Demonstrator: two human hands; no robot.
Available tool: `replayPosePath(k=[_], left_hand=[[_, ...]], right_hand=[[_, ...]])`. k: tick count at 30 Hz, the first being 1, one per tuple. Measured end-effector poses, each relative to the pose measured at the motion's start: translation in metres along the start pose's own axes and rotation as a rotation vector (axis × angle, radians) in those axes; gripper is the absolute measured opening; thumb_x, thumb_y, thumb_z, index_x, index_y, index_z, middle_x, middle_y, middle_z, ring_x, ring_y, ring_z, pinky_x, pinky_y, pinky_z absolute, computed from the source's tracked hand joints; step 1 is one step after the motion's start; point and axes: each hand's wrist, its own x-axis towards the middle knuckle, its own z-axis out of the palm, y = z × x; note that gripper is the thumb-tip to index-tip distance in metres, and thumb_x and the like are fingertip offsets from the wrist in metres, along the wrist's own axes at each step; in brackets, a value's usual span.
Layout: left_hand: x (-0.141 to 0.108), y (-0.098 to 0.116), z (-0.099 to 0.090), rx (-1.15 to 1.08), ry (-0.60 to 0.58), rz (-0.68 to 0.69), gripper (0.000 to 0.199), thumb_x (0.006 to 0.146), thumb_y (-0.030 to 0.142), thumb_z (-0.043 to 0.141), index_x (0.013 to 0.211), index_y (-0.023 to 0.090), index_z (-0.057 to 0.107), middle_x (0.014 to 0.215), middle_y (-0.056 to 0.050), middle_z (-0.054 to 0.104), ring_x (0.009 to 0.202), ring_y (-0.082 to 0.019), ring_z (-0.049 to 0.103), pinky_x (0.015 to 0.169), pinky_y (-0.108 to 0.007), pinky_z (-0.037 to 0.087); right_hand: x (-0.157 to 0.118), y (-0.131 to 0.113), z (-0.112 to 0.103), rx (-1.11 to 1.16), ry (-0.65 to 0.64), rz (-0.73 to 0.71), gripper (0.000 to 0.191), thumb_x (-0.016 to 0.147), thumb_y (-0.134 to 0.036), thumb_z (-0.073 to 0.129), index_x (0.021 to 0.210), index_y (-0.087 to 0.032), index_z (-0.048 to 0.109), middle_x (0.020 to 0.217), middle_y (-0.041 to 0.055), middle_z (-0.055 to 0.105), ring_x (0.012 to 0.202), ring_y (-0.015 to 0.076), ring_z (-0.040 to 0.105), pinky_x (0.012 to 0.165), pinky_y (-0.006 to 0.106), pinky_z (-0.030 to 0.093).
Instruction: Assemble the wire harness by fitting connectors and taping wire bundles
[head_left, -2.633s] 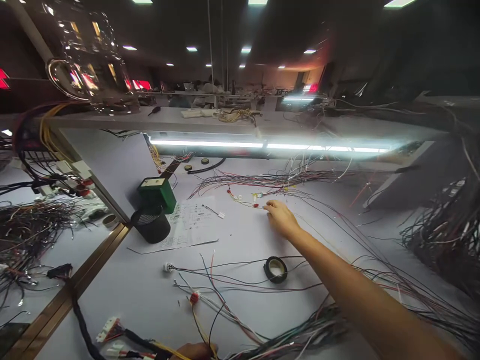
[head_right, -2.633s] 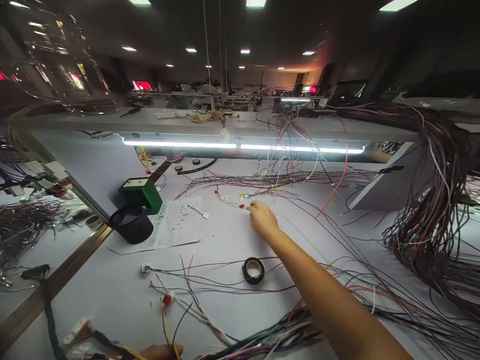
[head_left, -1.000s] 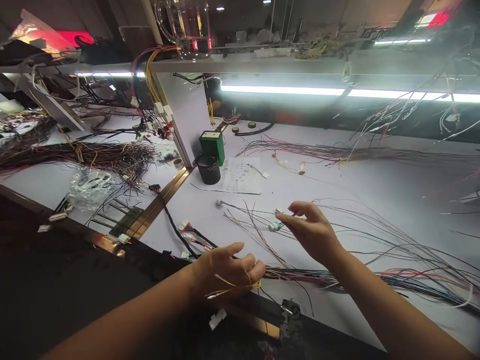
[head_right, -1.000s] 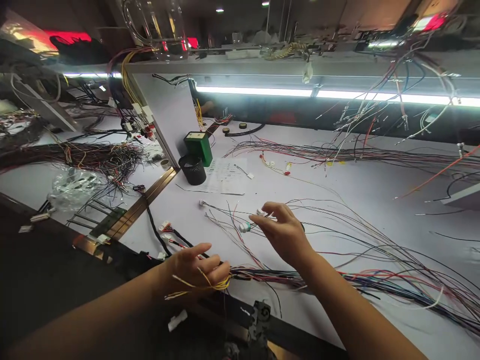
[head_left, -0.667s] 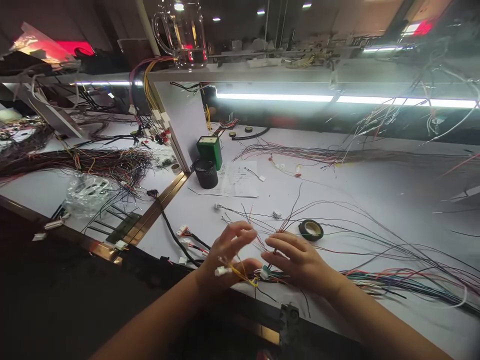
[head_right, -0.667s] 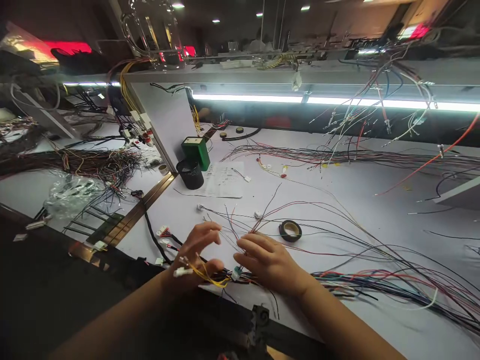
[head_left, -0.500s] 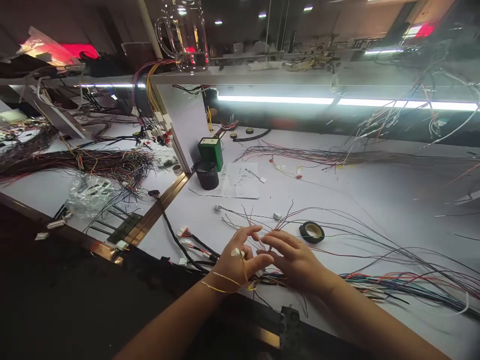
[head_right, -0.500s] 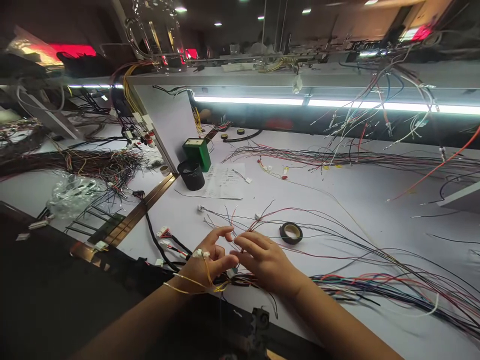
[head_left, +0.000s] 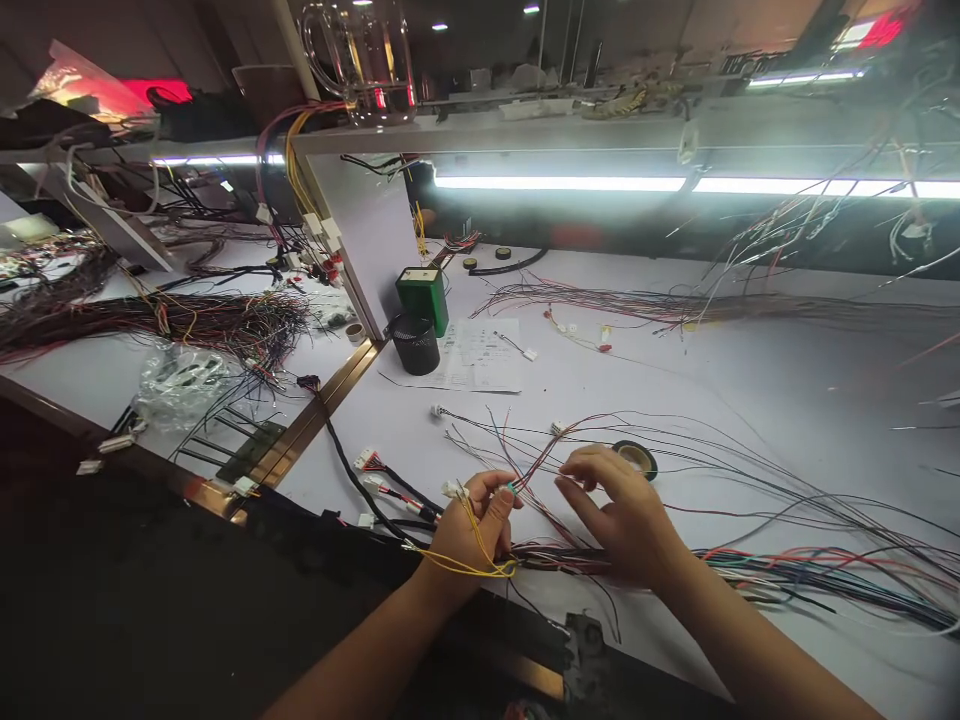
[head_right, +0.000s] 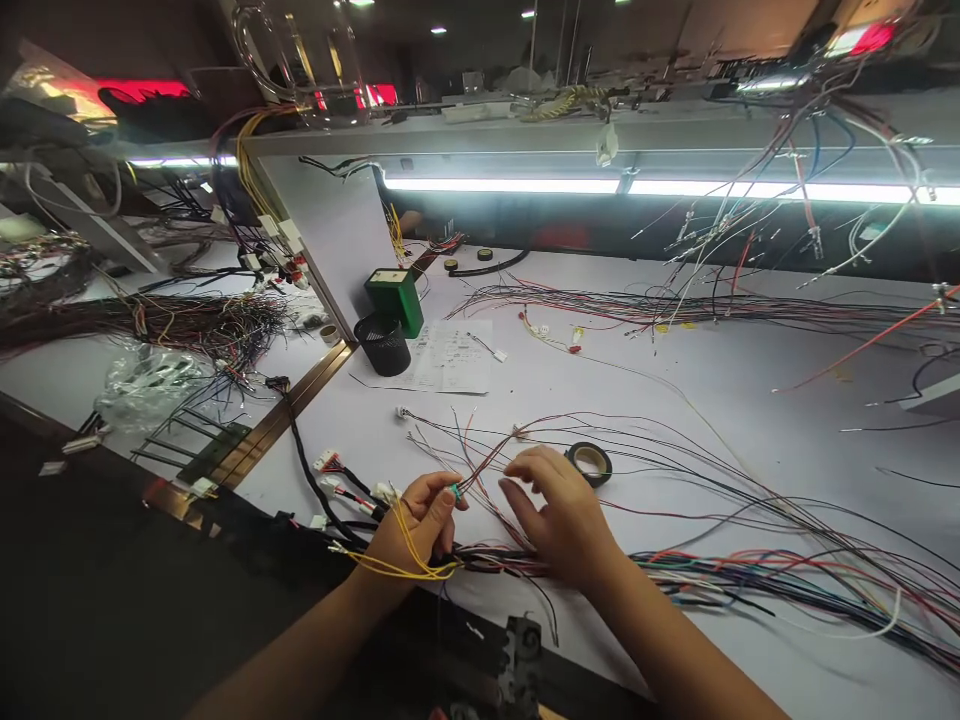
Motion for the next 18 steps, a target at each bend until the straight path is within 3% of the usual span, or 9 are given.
replayPosePath(k=[2,4,10,16,18], left_hand=[[-0.003,0.000,0.000,0.018,-0.016,-0.022,0.040,0.086,0.047,0.055,0.111,0.017,0.053,0.065,0.003,0.053,0.049,-0.006,0.046,0.048,-0.019,0.035],[-0.006,0.001,0.001,0.027,-0.008,-0.040,0.041,0.083,0.047,0.059,0.110,0.016,0.053,0.055,0.007,0.046,0.048,-0.007,0.046,0.048,-0.019,0.035],[-0.008,-0.002,0.005,-0.003,0.029,0.001,0.041,0.079,0.048,0.063,0.102,0.015,0.056,0.055,0.008,0.042,0.046,-0.006,0.043,0.047,-0.019,0.035],[-0.001,-0.013,0.001,-0.082,0.110,-0.017,0.043,0.080,0.052,0.060,0.103,0.017,0.050,0.075,0.000,0.059,0.041,-0.004,0.044,0.040,-0.018,0.032],[-0.001,-0.016,-0.001,-0.087,0.088,-0.003,0.043,0.080,0.051,0.061,0.104,0.017,0.050,0.072,0.001,0.059,0.043,-0.005,0.045,0.042,-0.019,0.033]], right_hand=[[0.000,-0.010,0.002,0.137,-0.226,0.175,0.017,0.088,-0.035,0.056,0.080,-0.023,0.063,0.075,0.0020,0.063,0.069,0.0171,0.058,0.063,0.030,0.047],[0.002,-0.019,0.007,0.254,-0.341,0.304,0.024,0.087,-0.040,0.055,0.076,-0.022,0.065,0.070,0.0006,0.062,0.067,0.0159,0.057,0.062,0.028,0.044],[0.002,-0.026,0.024,0.684,-0.301,0.661,0.027,0.082,-0.044,0.059,0.072,-0.020,0.058,0.054,-0.0054,0.049,0.049,0.0101,0.043,0.048,0.023,0.033],[-0.002,-0.021,0.021,0.669,-0.137,0.623,0.026,0.082,-0.040,0.059,0.067,-0.020,0.054,0.055,-0.0049,0.048,0.053,0.0105,0.043,0.052,0.023,0.035],[0.000,-0.018,0.018,0.603,-0.108,0.639,0.027,0.082,-0.044,0.059,0.071,-0.020,0.056,0.057,-0.0044,0.051,0.053,0.0109,0.045,0.053,0.023,0.036]])
